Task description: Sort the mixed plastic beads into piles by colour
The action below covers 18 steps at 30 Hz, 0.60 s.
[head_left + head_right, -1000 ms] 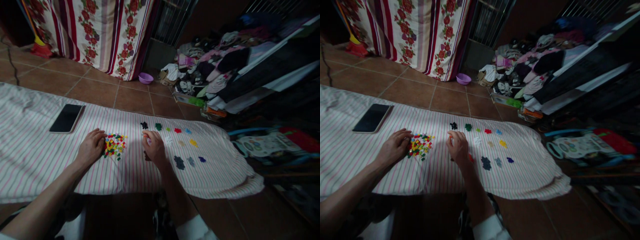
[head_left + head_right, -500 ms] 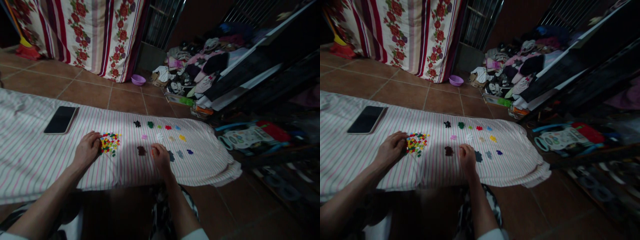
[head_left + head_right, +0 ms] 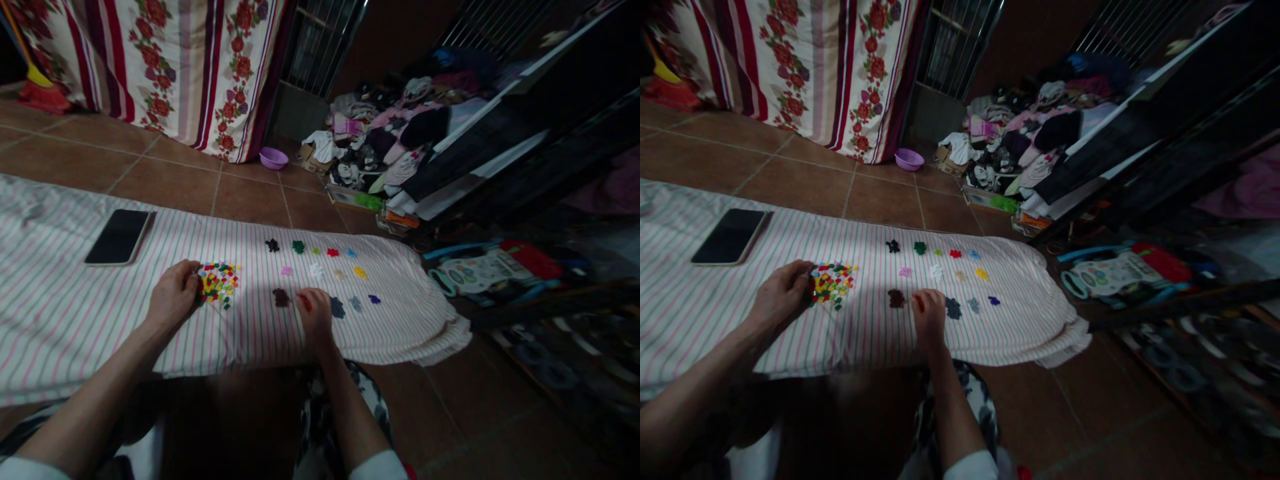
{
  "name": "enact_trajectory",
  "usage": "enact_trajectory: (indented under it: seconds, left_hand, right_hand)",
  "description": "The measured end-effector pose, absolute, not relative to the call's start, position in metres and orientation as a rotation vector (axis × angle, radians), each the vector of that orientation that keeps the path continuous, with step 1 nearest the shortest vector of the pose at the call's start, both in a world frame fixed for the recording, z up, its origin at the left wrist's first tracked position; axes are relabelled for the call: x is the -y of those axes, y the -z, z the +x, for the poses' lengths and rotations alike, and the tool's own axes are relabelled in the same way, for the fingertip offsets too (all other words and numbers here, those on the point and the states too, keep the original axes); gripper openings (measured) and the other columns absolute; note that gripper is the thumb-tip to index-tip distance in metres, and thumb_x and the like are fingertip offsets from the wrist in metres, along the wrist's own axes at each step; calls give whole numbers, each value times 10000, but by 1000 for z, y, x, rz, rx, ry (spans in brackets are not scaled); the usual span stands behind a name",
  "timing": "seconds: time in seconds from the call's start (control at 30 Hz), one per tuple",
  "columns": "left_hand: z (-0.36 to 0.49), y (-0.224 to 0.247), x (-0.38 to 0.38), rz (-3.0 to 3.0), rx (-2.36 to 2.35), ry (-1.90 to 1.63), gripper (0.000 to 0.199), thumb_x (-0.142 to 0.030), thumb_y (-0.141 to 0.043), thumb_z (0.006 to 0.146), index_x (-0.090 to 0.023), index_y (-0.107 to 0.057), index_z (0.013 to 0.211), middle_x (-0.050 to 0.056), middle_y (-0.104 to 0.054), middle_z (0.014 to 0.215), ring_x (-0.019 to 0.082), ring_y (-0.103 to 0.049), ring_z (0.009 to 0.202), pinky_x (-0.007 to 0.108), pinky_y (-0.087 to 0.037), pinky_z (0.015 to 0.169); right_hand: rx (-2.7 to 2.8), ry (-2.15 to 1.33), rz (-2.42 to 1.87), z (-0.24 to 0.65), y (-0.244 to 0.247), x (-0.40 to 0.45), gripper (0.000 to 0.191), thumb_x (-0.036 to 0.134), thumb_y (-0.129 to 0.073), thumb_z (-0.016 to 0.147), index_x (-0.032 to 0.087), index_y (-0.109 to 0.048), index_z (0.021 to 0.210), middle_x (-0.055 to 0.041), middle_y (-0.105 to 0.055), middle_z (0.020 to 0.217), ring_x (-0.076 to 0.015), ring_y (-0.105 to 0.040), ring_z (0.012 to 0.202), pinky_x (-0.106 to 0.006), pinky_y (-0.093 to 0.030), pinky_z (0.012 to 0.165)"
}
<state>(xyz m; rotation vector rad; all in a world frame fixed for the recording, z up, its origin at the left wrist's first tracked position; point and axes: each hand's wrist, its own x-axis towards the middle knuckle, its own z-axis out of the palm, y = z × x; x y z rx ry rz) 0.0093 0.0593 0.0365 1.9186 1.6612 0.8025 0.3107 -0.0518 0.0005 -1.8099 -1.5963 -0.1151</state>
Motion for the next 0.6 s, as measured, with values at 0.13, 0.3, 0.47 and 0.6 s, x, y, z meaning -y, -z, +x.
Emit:
enact_trajectory:
  seconds: [0.13, 0.3, 0.47, 0.6]
  left_hand:
    - [9, -37, -59, 1878, -1677, -754, 417, -320, -373, 819, -191, -602, 1143, 119, -664, 1155, 278, -598, 1121, 465, -472, 986]
    - [9, -38, -59, 1824, -1698, -767, 438, -317, -384, 827, -183, -583, 1193, 129, -668, 1163, 273, -603, 1129, 467, -472, 992]
    - [8, -30, -62, 1830, -1647, -842, 436, -324, -387, 834, -179, -586, 1194, 138, -683, 1122, 270, -633, 1064, 471, -493, 956]
    - [7, -24, -65, 1852, -1644, -888, 421, -329, -400, 831, -184, -599, 1173, 127, -698, 1073, 260, -650, 1010, 451, -510, 918]
  right_hand:
    - [1580, 89, -1802, 310, -1, 54, 198, 220, -489, 881, 189, -684, 870, -78, -695, 878, -214, -616, 860, -383, -492, 831]
    - [1512, 85, -1755, 311, 2, 54, 240, 220, -476, 866, 193, -688, 975, -103, -693, 1039, -208, -636, 987, -378, -508, 898]
    - [1472, 105, -1764, 310, 3, 54, 254, 274, -489, 866, 183, -681, 1005, -122, -694, 1084, -229, -632, 1044, -417, -504, 937]
    - [1391, 111, -1811, 310, 3, 56, 353, 273, -364, 913, 166, -664, 1064, -130, -700, 1090, -225, -636, 1046, -433, -495, 948]
